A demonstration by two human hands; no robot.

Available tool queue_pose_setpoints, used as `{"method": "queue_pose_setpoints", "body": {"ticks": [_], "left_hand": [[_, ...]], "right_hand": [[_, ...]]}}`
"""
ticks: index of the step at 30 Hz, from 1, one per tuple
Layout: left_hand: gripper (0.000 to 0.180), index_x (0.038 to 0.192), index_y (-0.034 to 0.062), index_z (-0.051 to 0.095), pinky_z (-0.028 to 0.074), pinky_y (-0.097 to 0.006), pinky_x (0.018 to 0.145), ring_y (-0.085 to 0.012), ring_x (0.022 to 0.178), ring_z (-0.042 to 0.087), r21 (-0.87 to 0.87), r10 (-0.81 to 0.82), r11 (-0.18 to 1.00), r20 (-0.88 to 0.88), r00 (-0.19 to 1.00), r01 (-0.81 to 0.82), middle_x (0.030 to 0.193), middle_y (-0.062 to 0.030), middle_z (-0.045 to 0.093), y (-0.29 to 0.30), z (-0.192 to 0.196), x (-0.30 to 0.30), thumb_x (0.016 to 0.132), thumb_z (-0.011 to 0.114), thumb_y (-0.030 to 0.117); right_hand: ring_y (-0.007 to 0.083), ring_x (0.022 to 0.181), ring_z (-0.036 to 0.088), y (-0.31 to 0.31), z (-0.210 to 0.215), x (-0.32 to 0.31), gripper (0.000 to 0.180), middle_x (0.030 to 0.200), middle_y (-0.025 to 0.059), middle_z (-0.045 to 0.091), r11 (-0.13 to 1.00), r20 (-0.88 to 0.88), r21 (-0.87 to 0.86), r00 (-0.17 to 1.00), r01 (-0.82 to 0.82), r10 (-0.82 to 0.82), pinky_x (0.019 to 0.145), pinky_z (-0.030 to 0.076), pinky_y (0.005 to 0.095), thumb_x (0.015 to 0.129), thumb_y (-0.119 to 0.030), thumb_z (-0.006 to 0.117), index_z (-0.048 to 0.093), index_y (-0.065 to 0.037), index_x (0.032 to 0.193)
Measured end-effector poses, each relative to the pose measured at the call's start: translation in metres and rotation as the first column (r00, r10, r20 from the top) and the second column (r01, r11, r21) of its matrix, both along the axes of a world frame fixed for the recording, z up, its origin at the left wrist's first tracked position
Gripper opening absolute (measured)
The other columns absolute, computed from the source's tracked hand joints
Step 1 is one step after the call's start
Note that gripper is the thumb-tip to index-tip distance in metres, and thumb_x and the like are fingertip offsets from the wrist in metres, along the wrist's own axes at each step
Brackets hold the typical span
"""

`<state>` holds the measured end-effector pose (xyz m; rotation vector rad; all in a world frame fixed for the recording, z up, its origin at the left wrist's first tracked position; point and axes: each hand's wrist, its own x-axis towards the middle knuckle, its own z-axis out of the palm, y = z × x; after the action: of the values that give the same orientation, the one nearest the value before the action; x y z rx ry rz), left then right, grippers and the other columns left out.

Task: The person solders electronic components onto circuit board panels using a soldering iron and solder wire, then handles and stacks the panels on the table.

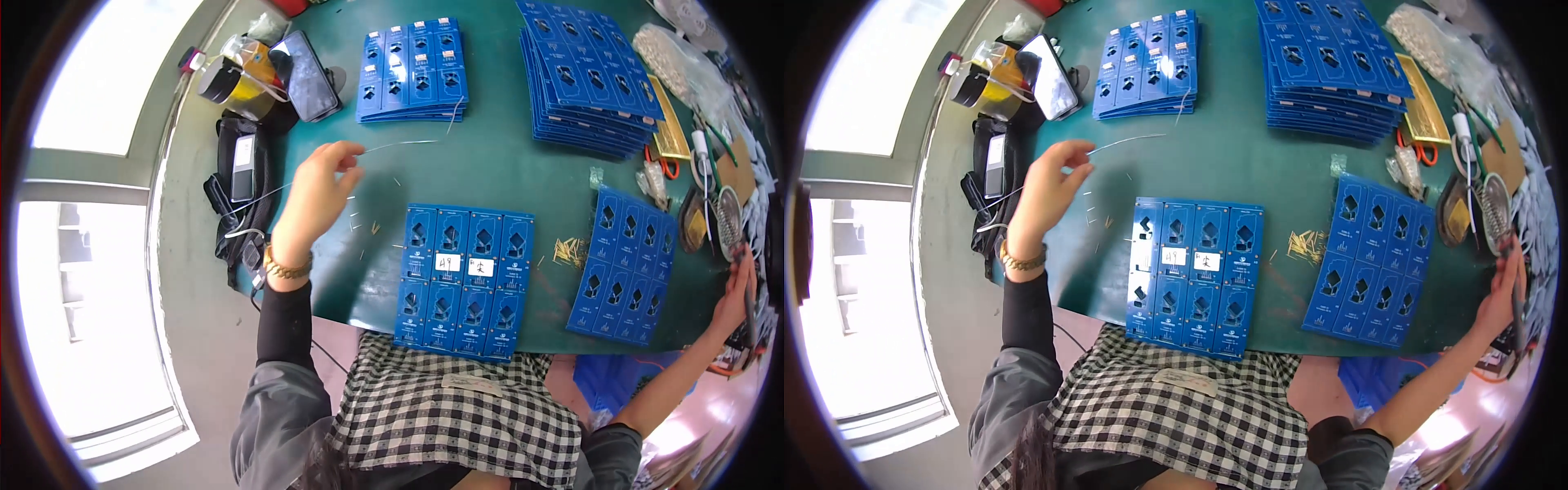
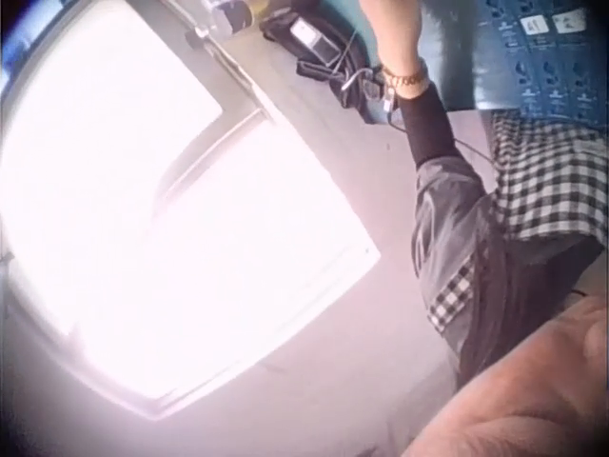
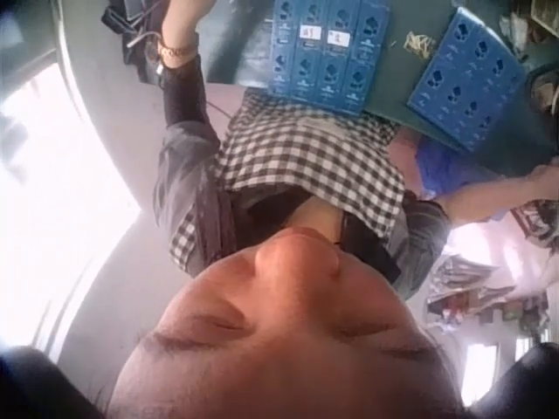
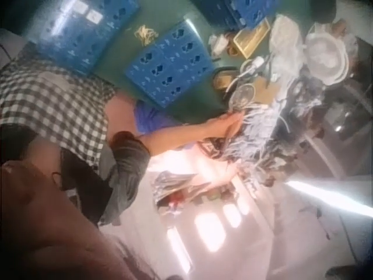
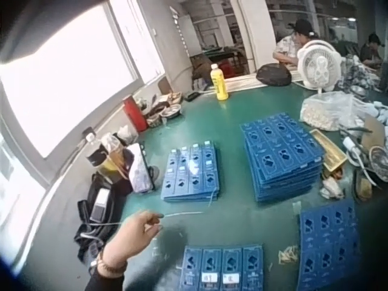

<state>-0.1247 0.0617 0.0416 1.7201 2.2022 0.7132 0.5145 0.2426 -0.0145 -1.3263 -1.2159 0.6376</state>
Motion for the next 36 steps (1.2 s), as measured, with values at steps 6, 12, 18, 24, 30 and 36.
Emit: {"method": "queue_pose_setpoints", "body": {"ticks": [6, 12, 18, 24, 30, 36], "left_hand": [[0.024, 0.098, 0.0019, 0.064, 0.050, -0.036, 0.069, -0.0259, 0.081, 0.062, 0.207, -0.132, 0.965, -0.144, 0.981, 0.160, 0.089, -0.0131, 0.063, 0.080, -0.034, 0.051, 0.081, 0.068, 0.018], [0.018, 0.085, -0.0006, 0.059, 0.046, -0.036, 0.063, -0.0243, 0.067, 0.061, 0.211, 0.001, 0.977, -0.108, 0.994, 0.022, 0.074, -0.0155, 0.063, 0.113, -0.059, 0.059, 0.090, 0.059, 0.017], [0.013, 0.091, -0.0002, 0.060, 0.046, -0.029, 0.063, -0.0165, 0.067, 0.059, 0.094, -0.145, 0.984, -0.096, 0.985, 0.154, 0.072, -0.0109, 0.062, 0.099, -0.052, 0.069, 0.090, 0.057, 0.012], [0.014, 0.092, -0.0003, 0.060, 0.044, -0.023, 0.064, -0.0085, 0.067, 0.052, 0.022, -0.076, 0.997, 0.044, 0.996, 0.075, 0.072, -0.0033, 0.058, 0.095, -0.068, 0.049, 0.093, 0.056, 0.013], [0.015, 0.094, 0.0000, 0.065, 0.045, -0.023, 0.066, -0.0089, 0.071, 0.055, 0.086, -0.134, 0.985, -0.149, 0.980, 0.148, 0.080, -0.0024, 0.061, 0.095, -0.065, 0.069, 0.091, 0.062, 0.014], [0.015, 0.102, -0.0012, 0.068, 0.042, -0.023, 0.065, -0.0106, 0.074, 0.053, 0.368, -0.219, 0.912, 0.066, 0.973, 0.180, 0.083, -0.0033, 0.059, 0.093, -0.051, 0.093, 0.090, 0.061, 0.005]], "right_hand": [[0.0022, 0.066, 0.046, -0.067, 0.025, -0.006, 0.029, 0.099, 0.0037, 0.063, 0.937, 0.090, 0.228, 0.953, 0.264, -0.290, 0.052, 0.031, 0.0145, 0.096, -0.018, 0.054, 0.062, 0.001, 0.116], [0.0085, 0.074, 0.055, -0.129, 0.018, -0.059, 0.038, 0.101, 0.0105, 0.059, 0.916, -0.137, 0.335, 0.973, 0.220, -0.184, 0.053, 0.038, 0.0155, 0.095, -0.021, 0.053, 0.053, 0.004, 0.125], [0.0130, 0.073, 0.059, -0.170, -0.014, -0.063, 0.030, 0.091, 0.0129, 0.065, 0.874, -0.088, 0.346, 0.940, 0.340, -0.330, 0.061, 0.045, 0.0211, 0.081, 0.000, 0.064, 0.062, 0.008, 0.110], [0.0172, 0.062, 0.057, -0.190, -0.001, -0.070, 0.022, 0.072, 0.0121, 0.062, 0.929, 0.197, 0.366, 0.971, 0.053, -0.132, 0.057, 0.043, 0.0256, 0.073, -0.004, 0.065, 0.066, 0.007, 0.093], [0.0192, 0.062, 0.058, -0.197, -0.015, -0.065, 0.026, 0.076, 0.0157, 0.064, 0.920, 0.165, 0.366, 0.963, 0.142, -0.214, 0.057, 0.043, 0.0267, 0.075, -0.011, 0.065, 0.064, 0.008, 0.093], [0.0187, 0.060, 0.055, -0.197, -0.013, -0.064, 0.026, 0.070, 0.0131, 0.059, 0.940, 0.193, 0.336, 0.972, 0.060, -0.131, 0.056, 0.042, 0.0269, 0.078, -0.011, 0.064, 0.064, 0.007, 0.095]]}}
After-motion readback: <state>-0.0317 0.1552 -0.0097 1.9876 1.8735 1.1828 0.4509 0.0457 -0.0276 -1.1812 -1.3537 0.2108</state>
